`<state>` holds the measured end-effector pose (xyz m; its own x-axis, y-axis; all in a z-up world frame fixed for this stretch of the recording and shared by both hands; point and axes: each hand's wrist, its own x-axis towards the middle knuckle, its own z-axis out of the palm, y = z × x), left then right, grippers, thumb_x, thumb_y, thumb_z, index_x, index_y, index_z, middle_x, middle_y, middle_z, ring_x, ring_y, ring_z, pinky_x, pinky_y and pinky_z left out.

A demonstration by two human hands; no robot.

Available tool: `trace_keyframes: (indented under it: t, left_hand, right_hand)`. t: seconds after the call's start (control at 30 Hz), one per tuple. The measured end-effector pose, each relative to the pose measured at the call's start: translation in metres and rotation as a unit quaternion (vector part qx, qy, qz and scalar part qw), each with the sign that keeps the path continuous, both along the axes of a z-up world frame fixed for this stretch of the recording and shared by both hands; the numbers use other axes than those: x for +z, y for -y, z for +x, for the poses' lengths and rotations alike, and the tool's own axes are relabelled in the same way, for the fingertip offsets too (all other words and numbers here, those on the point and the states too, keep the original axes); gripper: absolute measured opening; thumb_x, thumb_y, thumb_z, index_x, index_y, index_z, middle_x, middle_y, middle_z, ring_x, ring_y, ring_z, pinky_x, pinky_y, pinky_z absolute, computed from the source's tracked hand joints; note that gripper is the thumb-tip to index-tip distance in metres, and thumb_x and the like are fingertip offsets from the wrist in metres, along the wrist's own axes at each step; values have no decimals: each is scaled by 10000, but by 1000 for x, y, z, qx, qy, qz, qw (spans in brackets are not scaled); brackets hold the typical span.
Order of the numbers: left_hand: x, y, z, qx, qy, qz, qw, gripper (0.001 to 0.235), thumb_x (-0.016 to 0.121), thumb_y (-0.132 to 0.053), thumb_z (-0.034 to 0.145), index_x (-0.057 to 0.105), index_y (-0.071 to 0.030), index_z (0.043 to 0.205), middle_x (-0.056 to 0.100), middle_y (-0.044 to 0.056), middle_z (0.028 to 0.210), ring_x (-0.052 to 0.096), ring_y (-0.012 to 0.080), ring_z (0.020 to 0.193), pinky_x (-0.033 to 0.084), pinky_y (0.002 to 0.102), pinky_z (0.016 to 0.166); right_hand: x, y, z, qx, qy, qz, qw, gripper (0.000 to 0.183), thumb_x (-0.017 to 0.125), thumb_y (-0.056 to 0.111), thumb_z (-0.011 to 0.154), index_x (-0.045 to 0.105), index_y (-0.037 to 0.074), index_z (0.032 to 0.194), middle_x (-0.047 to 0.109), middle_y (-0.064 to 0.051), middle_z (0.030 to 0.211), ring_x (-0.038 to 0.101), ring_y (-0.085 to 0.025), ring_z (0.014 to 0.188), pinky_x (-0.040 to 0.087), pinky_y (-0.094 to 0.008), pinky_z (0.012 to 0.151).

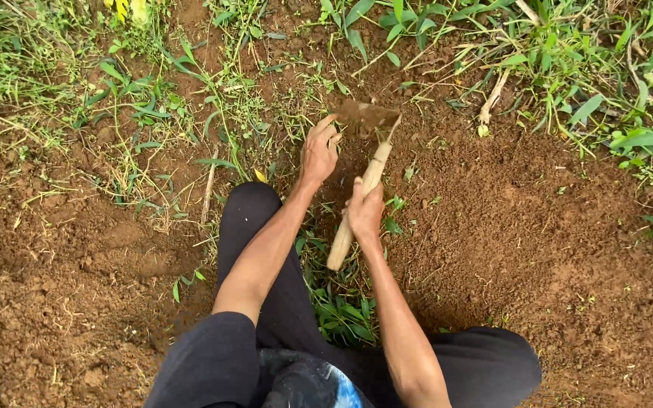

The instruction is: Using a hand hoe to loosen soil and remove weeds from a field while sitting on the ground.

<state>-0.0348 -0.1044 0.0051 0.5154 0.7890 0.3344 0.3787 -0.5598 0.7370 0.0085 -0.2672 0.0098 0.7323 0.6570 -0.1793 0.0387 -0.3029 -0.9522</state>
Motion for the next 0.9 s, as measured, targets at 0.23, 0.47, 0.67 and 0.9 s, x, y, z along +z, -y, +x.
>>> trace_keyframes:
  t: [0.23, 0.47, 0.67, 0.9]
  left_hand:
    - [-16, 36, -6, 45, -39, 25, 998, 163, 573, -88, 1031, 666, -65, 899, 525, 96, 1508, 610, 405, 1248, 534, 544, 1039]
    - [-60, 41, 12, 134, -68, 30, 988, 151, 519, -222, 1056, 550, -160, 922, 634, 65, 1271, 670, 319, 1129, 488, 502, 1050]
    - [-53, 56, 22, 161, -62, -13, 985, 146, 446, -216, 1066, 522, -176, 947, 582, 30, 877, 666, 246, 861, 530, 433, 817]
    - [-80, 18, 19, 112, -63, -64, 990, 220, 425, -278, 1051, 516, -174, 880, 541, -5, 631, 587, 203, 553, 441, 408, 571]
  right_hand:
    - [-8, 64, 8, 50, -19, -30, 998, 414, 464, 264, 1094, 455, -96, 1299, 657, -112, 688, 659, -165, 507, 571, -273, 430]
    - [-7, 70, 24, 45, -83, 1, 995, 430, 476, 372, 1068, 488, -36, 1204, 669, -123, 704, 679, -183, 518, 608, -308, 463]
    - [1, 78, 26, 19, -125, 10, 992, 407, 473, 347, 1067, 481, -14, 1254, 650, -77, 723, 653, -141, 524, 599, -265, 470]
    - [24, 76, 31, -1, -50, 61, 997, 333, 487, 250, 1066, 478, -45, 1218, 605, -58, 702, 620, -142, 511, 561, -245, 450]
